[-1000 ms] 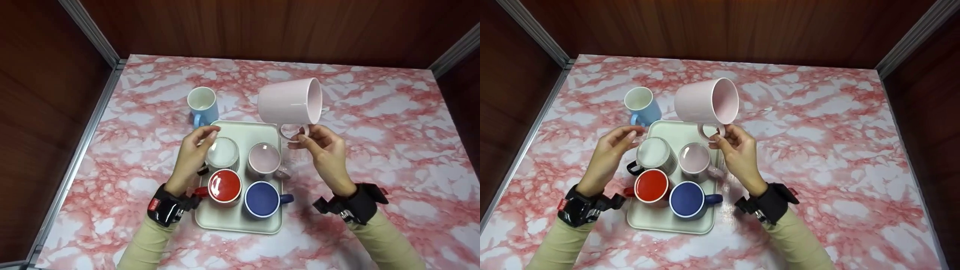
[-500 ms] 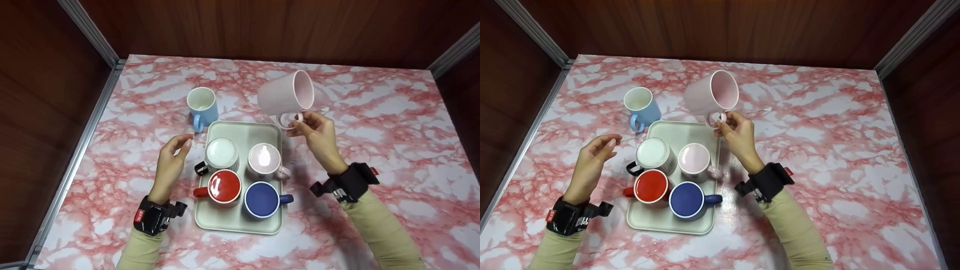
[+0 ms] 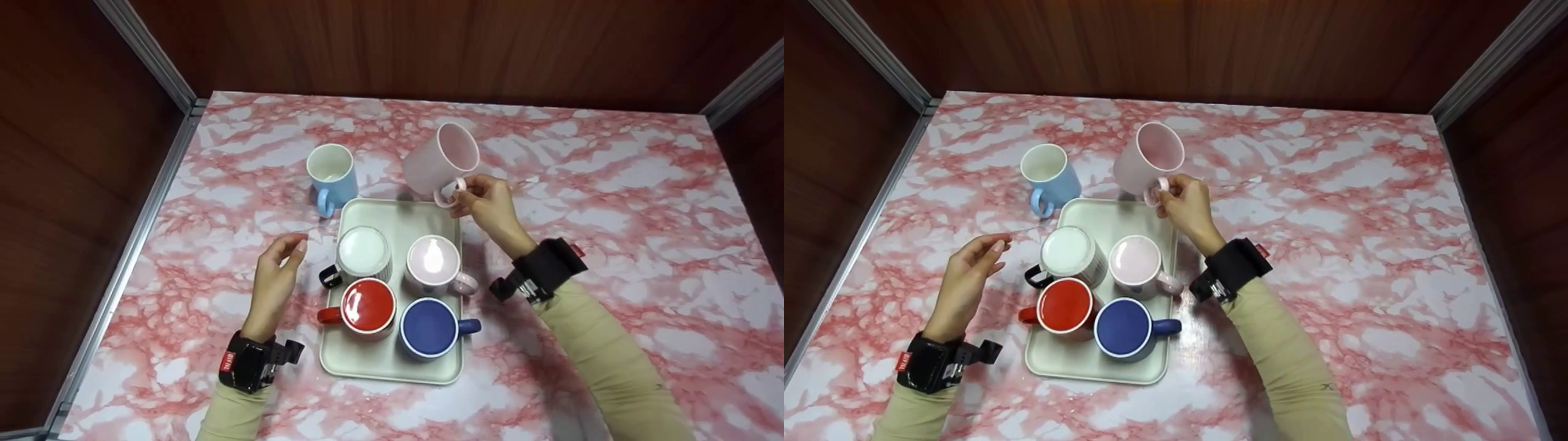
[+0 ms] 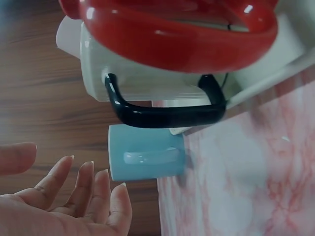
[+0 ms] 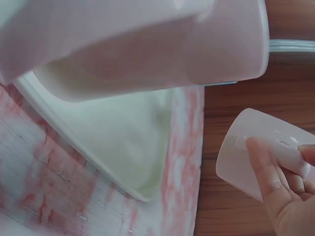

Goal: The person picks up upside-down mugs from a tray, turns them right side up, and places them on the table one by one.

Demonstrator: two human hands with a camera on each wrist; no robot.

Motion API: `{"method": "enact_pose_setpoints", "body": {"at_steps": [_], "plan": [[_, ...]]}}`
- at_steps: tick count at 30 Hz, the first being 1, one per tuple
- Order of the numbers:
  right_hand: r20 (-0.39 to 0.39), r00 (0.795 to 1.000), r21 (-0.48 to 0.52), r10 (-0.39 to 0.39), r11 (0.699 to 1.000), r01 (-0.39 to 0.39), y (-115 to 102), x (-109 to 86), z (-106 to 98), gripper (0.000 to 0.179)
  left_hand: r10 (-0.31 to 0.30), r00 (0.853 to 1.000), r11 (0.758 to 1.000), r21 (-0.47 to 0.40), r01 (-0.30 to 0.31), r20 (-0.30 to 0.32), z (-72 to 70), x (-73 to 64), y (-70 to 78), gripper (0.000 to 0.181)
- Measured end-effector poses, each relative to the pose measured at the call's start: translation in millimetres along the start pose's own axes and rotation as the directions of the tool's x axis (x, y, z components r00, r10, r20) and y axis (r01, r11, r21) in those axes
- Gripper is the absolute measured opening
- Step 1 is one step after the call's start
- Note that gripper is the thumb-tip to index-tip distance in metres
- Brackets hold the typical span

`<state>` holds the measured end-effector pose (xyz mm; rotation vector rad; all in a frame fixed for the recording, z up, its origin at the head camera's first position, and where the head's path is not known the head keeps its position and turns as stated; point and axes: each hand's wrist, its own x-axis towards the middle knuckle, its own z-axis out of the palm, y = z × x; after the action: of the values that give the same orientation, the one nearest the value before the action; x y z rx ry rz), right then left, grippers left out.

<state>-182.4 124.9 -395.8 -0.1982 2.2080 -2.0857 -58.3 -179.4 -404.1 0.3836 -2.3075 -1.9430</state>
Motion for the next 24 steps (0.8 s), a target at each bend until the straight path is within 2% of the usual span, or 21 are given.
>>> {"method": "enact_pose_setpoints", "body": {"at_steps": [9,22,24], "plan": [[0.088,0.996,-0.097,0.008,0.995,0.0,7,22.8,19,0.016,-0.026,1.0,1.0,-0.005,0.026,0.009,-1.3,-2.9,-7.2,0.029],[0.132,0.991,-0.236,0.039,0.972,-0.007,12,47.1,38,0.01,-0.053,0.999,0.998,0.023,0.053,0.009,-1.0,-3.1,-14.9,0.027],[0.142,0.988,-0.258,0.054,0.966,-0.016,8,46.8,41,0.01,-0.056,0.998,0.998,0.027,0.056,0.009,-0.4,-3.3,-14.8,0.027]]}}
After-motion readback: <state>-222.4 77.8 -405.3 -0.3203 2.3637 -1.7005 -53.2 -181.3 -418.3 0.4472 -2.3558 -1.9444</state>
